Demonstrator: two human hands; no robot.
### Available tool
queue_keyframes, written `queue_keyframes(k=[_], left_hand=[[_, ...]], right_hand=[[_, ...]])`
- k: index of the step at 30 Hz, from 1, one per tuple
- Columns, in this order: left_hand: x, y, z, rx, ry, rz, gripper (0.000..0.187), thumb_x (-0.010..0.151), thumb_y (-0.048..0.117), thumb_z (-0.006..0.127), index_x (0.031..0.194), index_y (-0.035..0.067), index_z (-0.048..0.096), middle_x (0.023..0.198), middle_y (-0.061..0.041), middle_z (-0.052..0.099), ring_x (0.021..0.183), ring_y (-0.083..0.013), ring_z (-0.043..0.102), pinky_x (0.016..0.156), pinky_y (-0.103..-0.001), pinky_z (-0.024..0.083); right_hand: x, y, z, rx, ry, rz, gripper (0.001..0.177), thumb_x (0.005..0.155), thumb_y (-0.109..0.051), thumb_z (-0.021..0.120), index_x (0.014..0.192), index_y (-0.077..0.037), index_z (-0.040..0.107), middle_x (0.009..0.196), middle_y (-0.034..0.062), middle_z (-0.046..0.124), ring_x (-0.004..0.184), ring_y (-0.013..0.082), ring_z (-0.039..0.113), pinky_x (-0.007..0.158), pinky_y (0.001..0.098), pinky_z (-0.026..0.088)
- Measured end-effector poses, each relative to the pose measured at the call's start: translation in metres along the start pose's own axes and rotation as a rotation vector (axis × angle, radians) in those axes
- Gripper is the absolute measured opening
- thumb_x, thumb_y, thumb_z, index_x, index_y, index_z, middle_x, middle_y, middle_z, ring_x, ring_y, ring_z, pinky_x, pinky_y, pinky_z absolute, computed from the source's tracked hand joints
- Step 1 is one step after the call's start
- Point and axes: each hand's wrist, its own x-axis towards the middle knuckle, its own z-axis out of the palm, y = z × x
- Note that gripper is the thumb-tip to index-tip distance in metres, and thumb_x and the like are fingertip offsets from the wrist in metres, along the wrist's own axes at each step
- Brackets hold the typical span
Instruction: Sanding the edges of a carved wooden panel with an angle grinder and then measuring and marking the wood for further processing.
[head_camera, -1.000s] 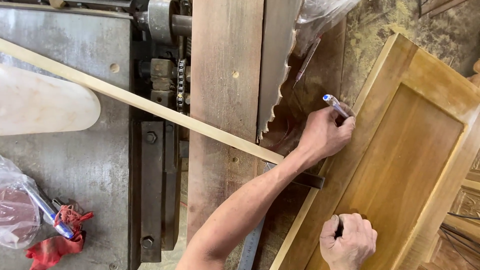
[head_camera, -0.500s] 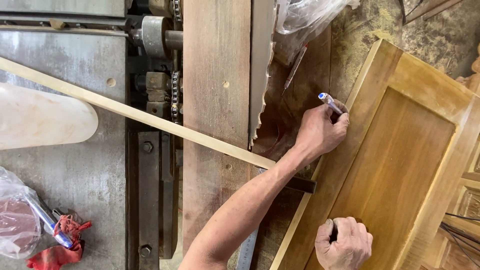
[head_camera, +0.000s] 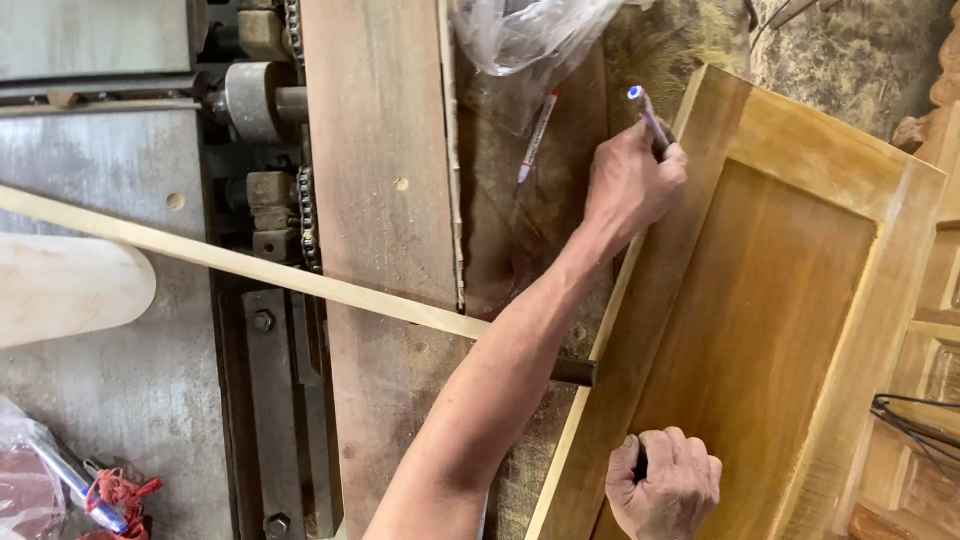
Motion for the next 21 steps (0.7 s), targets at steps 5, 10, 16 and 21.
queue_keyframes(k=[5, 10, 16, 21], left_hand=[[-0.048, -0.01, -0.016, 0.02, -0.085, -0.079, 0.007, 0.088, 0.016, 0.055, 0.089, 0.011, 0.059, 0.077, -0.006, 0.065, 0.06, -0.0143, 0.054, 0.055, -0.033, 0.045], [-0.03, -0.025, -0.008, 0.147, -0.061, 0.084, 0.018, 0.088, 0.014, 0.055, 0.097, 0.003, 0.067, 0.084, -0.014, 0.075, 0.065, -0.0208, 0.067, 0.061, -0.036, 0.057], [-0.024, -0.015, -0.006, 0.209, -0.083, 0.051, 0.014, 0.09, 0.013, 0.047, 0.08, 0.01, 0.057, 0.071, -0.006, 0.064, 0.06, -0.0149, 0.059, 0.061, -0.035, 0.062], [-0.074, -0.003, -0.027, 0.271, -0.043, -0.175, 0.018, 0.087, 0.02, 0.052, 0.09, 0.013, 0.069, 0.074, -0.001, 0.069, 0.059, -0.0129, 0.055, 0.067, -0.031, 0.049]], right_hand=[[0.004, -0.004, -0.003, 0.024, -0.037, 0.015, 0.017, 0.089, -0.026, 0.058, 0.076, -0.015, 0.057, 0.069, -0.001, 0.049, 0.067, 0.0257, 0.046, 0.067, 0.0421, 0.037], [0.005, -0.005, -0.004, 0.034, -0.06, 0.022, 0.021, 0.087, -0.028, 0.058, 0.069, -0.016, 0.053, 0.065, -0.0019, 0.046, 0.062, 0.0242, 0.043, 0.063, 0.0411, 0.034], [0.008, -0.007, -0.006, 0.05, -0.056, 0.001, 0.019, 0.084, -0.031, 0.058, 0.072, -0.017, 0.054, 0.067, -0.0026, 0.048, 0.064, 0.0235, 0.045, 0.064, 0.0403, 0.035], [0.02, -0.012, -0.012, 0.08, -0.034, -0.038, 0.019, 0.085, -0.024, 0.058, 0.07, -0.015, 0.051, 0.066, 0.0005, 0.046, 0.062, 0.0243, 0.043, 0.062, 0.0402, 0.031]])
